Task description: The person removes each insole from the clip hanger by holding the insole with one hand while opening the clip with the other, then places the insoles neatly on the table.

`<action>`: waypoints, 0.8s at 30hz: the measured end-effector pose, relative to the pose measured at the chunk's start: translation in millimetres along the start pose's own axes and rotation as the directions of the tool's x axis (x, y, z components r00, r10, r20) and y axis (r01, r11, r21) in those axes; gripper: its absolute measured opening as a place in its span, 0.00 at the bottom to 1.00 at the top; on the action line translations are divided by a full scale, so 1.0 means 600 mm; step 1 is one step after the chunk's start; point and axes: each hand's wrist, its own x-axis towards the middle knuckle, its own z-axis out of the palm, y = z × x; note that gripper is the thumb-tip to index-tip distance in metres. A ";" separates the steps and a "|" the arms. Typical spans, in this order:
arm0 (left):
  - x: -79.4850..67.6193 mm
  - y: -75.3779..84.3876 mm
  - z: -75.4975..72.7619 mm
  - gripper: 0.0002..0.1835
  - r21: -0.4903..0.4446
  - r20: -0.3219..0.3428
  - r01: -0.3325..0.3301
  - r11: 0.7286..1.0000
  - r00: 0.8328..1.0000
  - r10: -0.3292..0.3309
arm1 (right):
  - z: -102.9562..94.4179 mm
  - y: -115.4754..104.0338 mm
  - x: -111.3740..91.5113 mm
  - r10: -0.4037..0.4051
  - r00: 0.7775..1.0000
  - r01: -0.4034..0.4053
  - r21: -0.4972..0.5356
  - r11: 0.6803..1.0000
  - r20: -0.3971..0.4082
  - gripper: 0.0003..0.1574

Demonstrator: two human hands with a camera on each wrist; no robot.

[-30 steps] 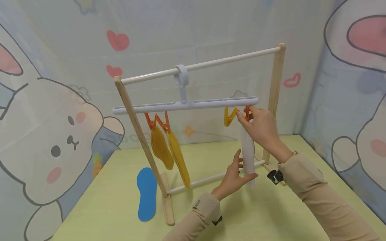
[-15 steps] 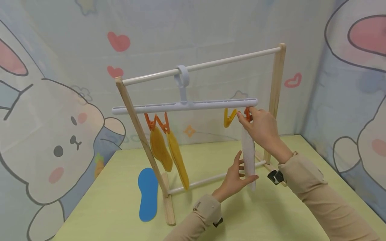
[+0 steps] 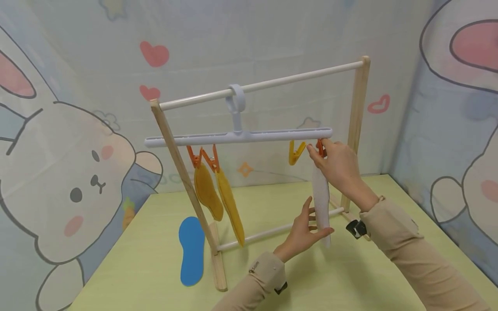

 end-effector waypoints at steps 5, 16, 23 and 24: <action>-0.006 -0.005 0.000 0.49 -0.045 -0.003 0.024 0.999 1.000 -0.024 | -0.007 -0.002 0.005 -0.005 0.999 0.005 -0.005 1.000 -0.041 0.20; -0.008 0.010 -0.011 0.50 -0.090 -0.017 -0.046 0.995 0.999 0.045 | -0.012 -0.003 0.006 0.015 1.000 -0.015 -0.021 1.000 0.006 0.20; -0.014 0.013 -0.016 0.50 -0.078 -0.018 -0.061 0.995 0.998 0.059 | -0.009 -0.003 0.006 0.037 0.999 -0.037 -0.017 0.999 0.020 0.21; -0.015 0.013 -0.016 0.50 -0.076 -0.017 -0.065 0.995 0.998 0.064 | -0.008 -0.003 0.006 0.039 0.999 -0.038 -0.019 0.999 0.018 0.21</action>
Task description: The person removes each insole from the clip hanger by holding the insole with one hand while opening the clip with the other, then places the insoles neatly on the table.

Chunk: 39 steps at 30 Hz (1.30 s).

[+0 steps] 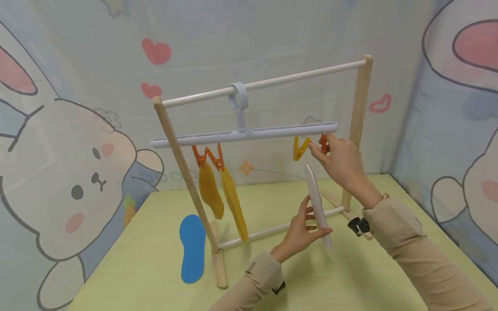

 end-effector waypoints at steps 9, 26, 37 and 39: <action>-0.009 0.006 -0.007 0.49 -0.012 0.008 -0.023 1.000 1.000 0.023 | 0.005 0.002 0.000 0.010 0.999 -0.009 0.018 1.000 -0.049 0.21; -0.052 0.047 -0.030 0.48 -0.133 0.108 0.035 0.990 0.994 -0.020 | 0.003 0.005 -0.007 0.025 0.996 -0.020 0.054 0.998 -0.085 0.25; -0.079 0.068 -0.056 0.47 -0.193 0.177 0.047 0.980 0.984 -0.013 | 0.001 0.010 -0.013 0.037 0.994 -0.031 0.061 0.998 -0.102 0.24; -0.083 0.073 -0.062 0.47 -0.191 0.185 0.052 0.980 0.983 -0.016 | -0.001 0.011 -0.015 0.049 0.994 -0.042 0.071 0.997 -0.097 0.25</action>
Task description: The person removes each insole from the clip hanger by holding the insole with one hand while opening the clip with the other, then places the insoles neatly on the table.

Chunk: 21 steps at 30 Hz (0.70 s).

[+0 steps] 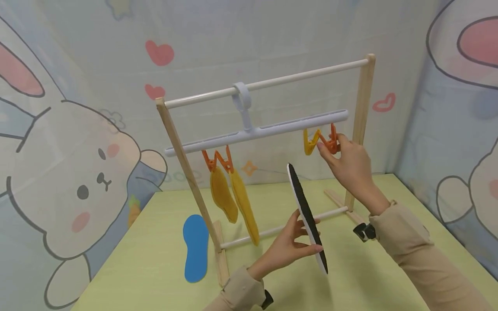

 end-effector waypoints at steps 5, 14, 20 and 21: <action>-0.011 0.011 -0.009 0.46 -0.025 0.016 0.000 1.000 1.000 0.001 | -0.003 0.003 -0.005 0.033 0.999 -0.034 0.022 0.999 0.008 0.28; -0.022 0.011 -0.021 0.43 -0.103 0.033 0.019 0.994 0.999 -0.016 | -0.005 0.011 -0.021 0.073 0.997 -0.071 0.066 0.995 -0.035 0.33; -0.027 0.010 -0.030 0.43 -0.109 0.044 -0.026 0.994 0.999 0.031 | -0.008 0.013 -0.031 0.103 0.992 -0.094 0.118 0.989 -0.074 0.30; -0.028 0.011 -0.031 0.44 -0.113 0.046 -0.033 0.993 0.998 0.039 | -0.008 0.014 -0.032 0.107 0.991 -0.097 0.125 0.987 -0.082 0.30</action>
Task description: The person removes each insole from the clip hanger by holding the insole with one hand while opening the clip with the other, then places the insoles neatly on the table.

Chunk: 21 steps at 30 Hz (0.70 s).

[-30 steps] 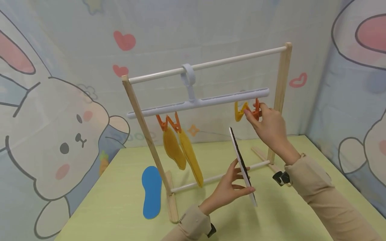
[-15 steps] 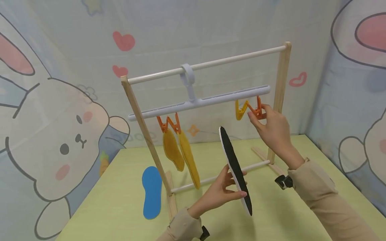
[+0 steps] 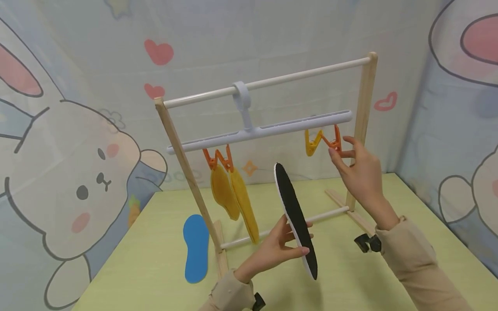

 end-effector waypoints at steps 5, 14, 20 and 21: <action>-0.007 0.010 -0.004 0.43 -0.033 0.011 0.000 0.999 1.000 0.000 | -0.004 0.000 -0.007 0.006 0.999 -0.005 0.030 1.000 -0.032 0.28; -0.019 0.022 -0.014 0.41 -0.133 0.044 -0.015 0.991 0.999 0.021 | -0.010 -0.005 -0.022 0.006 0.997 0.001 0.092 0.996 -0.078 0.26; -0.027 0.019 -0.019 0.41 -0.154 0.060 -0.025 0.988 0.998 0.035 | -0.012 -0.001 -0.034 0.038 0.993 -0.023 0.134 0.991 -0.113 0.25; -0.029 0.019 -0.020 0.41 -0.152 0.058 -0.026 0.988 0.998 0.035 | -0.012 0.001 -0.036 0.043 0.992 -0.026 0.141 0.990 -0.122 0.25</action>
